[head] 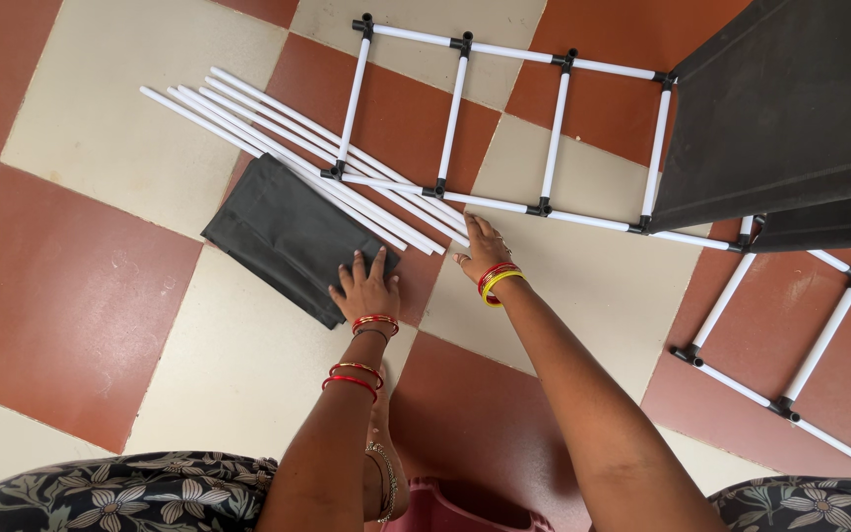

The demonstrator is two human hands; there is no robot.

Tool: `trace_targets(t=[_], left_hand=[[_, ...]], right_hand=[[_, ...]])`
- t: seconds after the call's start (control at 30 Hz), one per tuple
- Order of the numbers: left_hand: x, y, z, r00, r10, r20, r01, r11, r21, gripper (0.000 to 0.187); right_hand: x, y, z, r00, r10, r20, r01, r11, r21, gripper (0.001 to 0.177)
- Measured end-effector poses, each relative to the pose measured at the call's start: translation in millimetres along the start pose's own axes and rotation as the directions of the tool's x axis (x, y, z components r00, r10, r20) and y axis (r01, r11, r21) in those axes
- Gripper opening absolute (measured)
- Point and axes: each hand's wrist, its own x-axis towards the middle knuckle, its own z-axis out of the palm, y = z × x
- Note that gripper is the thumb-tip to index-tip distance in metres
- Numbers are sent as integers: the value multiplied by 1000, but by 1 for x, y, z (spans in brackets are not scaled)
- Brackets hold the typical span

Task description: The person assembles a fabric-and-rod storage rack on the floor, inserting white tubes into the sleeves of black fabric panels and connecting them to a plastic framework.

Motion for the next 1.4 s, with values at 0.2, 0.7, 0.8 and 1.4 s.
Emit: trace_targets(t=[0.2, 0.7, 0.8, 1.4], left_hand=[[10, -8, 0, 967, -212, -141, 201, 975, -90, 19], [50, 62, -7, 887, -460, 28, 454, 862, -226, 107], [51, 66, -9, 863, -505, -11, 495, 851, -174, 120], [67, 57, 19, 824, -564, 57, 551, 772, -317, 78]], right_hand=[[-18, -27, 10, 1000, -6, -15, 5, 1000, -22, 75], [-47, -48, 37, 990, -115, 77, 104, 985, 136, 88], [-46, -45, 39, 985, -84, 149, 55, 981, 185, 87], [-64, -49, 60, 943, -55, 329, -112, 877, 468, 87]])
